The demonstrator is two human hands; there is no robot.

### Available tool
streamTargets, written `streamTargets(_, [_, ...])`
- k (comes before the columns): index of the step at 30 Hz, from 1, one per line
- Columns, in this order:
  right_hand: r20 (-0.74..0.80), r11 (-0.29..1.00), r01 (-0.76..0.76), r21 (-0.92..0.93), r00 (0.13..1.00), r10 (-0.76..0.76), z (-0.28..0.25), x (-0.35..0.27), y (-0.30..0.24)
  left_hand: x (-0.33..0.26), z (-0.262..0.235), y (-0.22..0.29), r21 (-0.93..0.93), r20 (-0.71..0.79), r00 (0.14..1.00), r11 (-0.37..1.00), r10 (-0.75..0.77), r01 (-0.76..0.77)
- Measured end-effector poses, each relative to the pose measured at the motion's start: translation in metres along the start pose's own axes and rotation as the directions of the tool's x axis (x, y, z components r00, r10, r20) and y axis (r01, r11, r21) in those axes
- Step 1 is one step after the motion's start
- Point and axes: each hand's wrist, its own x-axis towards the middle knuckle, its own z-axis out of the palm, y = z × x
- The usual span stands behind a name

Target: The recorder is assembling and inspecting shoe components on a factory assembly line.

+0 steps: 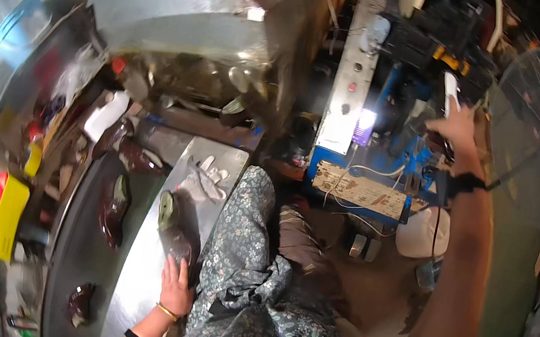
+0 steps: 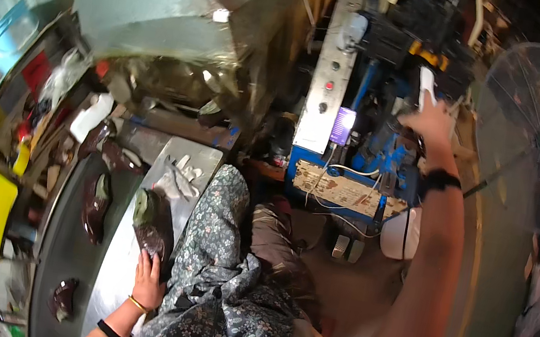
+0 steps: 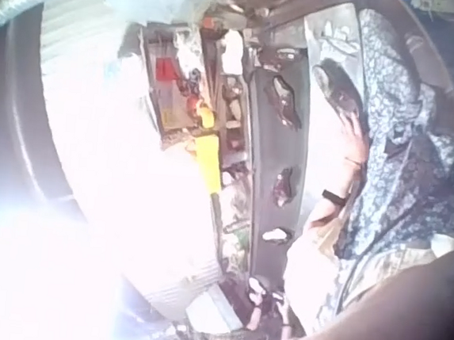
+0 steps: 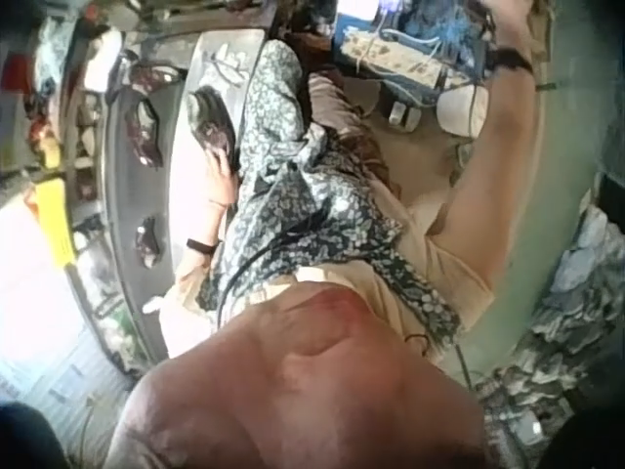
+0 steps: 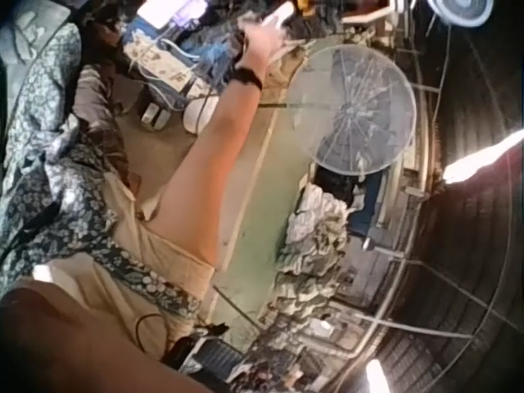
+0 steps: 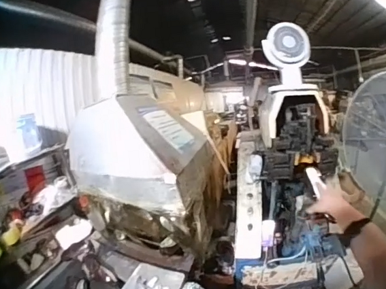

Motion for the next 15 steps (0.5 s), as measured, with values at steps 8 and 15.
streamTargets(8, [-0.429, 0.858, 0.330, 0.394, 0.891, -0.145, -0.005, -0.077, -0.011, 0.062, -0.066, 0.073, -0.808, -0.158, 0.987, 0.578, -0.029, -0.112])
streamTargets(15, [-0.054, 0.011, 0.075, 0.997, 0.797, -0.602, -0.075, -0.301, -0.189, 0.131, -0.082, 0.158, -0.956, -0.044, 0.994, -0.285, -0.104, -0.072])
